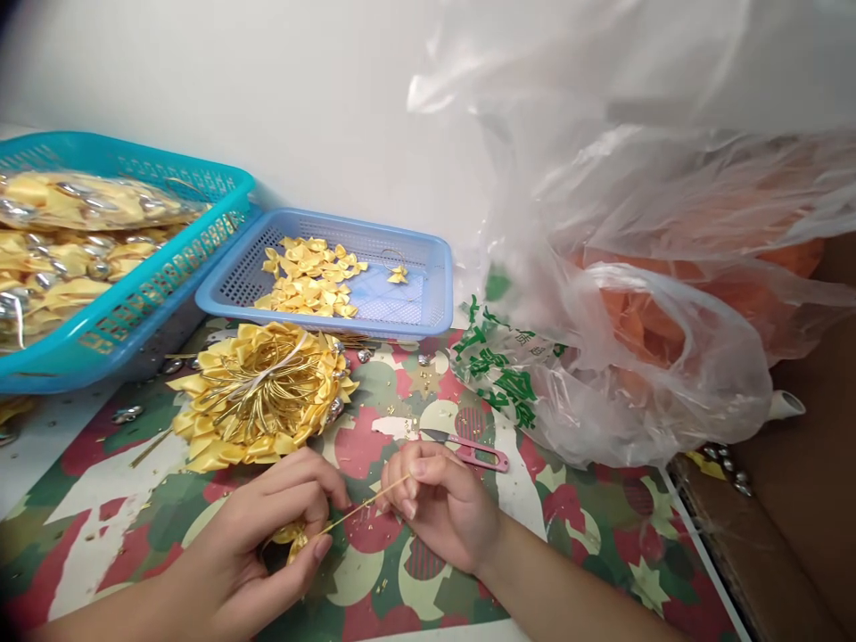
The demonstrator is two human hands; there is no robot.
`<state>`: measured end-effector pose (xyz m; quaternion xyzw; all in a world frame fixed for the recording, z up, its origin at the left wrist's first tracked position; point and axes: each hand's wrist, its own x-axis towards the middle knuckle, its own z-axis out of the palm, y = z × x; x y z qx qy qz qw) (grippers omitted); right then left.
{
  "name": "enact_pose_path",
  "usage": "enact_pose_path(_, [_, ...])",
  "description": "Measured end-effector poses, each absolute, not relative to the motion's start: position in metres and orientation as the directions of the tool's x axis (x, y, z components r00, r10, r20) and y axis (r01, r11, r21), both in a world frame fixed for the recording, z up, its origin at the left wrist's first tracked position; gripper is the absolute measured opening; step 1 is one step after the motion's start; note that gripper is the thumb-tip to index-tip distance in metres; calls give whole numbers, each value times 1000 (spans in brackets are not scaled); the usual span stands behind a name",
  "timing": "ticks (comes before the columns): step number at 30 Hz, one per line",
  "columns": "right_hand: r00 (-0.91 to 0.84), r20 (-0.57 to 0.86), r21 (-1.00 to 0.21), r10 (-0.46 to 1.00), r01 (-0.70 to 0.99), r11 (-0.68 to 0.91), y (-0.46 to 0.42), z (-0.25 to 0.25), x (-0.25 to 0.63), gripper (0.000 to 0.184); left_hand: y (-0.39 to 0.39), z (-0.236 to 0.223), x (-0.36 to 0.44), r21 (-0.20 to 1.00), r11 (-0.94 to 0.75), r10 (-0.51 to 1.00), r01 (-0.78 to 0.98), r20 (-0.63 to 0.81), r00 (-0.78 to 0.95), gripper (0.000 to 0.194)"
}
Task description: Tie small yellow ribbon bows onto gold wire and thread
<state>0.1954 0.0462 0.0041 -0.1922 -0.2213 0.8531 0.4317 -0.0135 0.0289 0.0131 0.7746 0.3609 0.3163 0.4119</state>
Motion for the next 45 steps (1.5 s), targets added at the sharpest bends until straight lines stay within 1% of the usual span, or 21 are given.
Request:
enact_pose_path(5, [-565, -149, -524, 812, -651, -549, 47, 5, 196, 26, 29, 17, -12, 868, -390, 845, 308, 204, 495, 15])
enact_pose_path(13, [-577, -124, -515, 807, -658, -549, 46, 5, 197, 26, 29, 20, -12, 870, -364, 844, 332, 158, 512, 16])
enact_pose_path(19, [-553, -218, -488, 804, -651, -581, 45, 5, 200, 23, 30, 20, -12, 872, -353, 848, 339, 146, 509, 14])
enact_pose_path(23, [-587, -229, -507, 777, -609, -610, 45, 6, 199, 23, 30, 21, -12, 880, -338, 847, 334, 131, 515, 12])
enact_pose_path(28, [-594, -219, -560, 774, -574, -598, 44, 5, 195, 23, 31, 24, -12, 885, -329, 845, 329, 121, 520, 13])
enact_pose_path(34, [-607, -184, -618, 773, -539, -571, 44, 5, 193, 29, 31, 26, -11, 888, -318, 845, 332, 107, 524, 14])
enact_pose_path(40, [-628, -201, -635, 752, -502, -588, 42, 4, 193, 29, 31, 23, -11, 881, -349, 832, 319, 135, 538, 14])
enact_pose_path(45, [-646, -188, -661, 740, -474, -581, 42, 6, 192, 31, 31, 22, -11, 873, -357, 824, 333, 126, 553, 14])
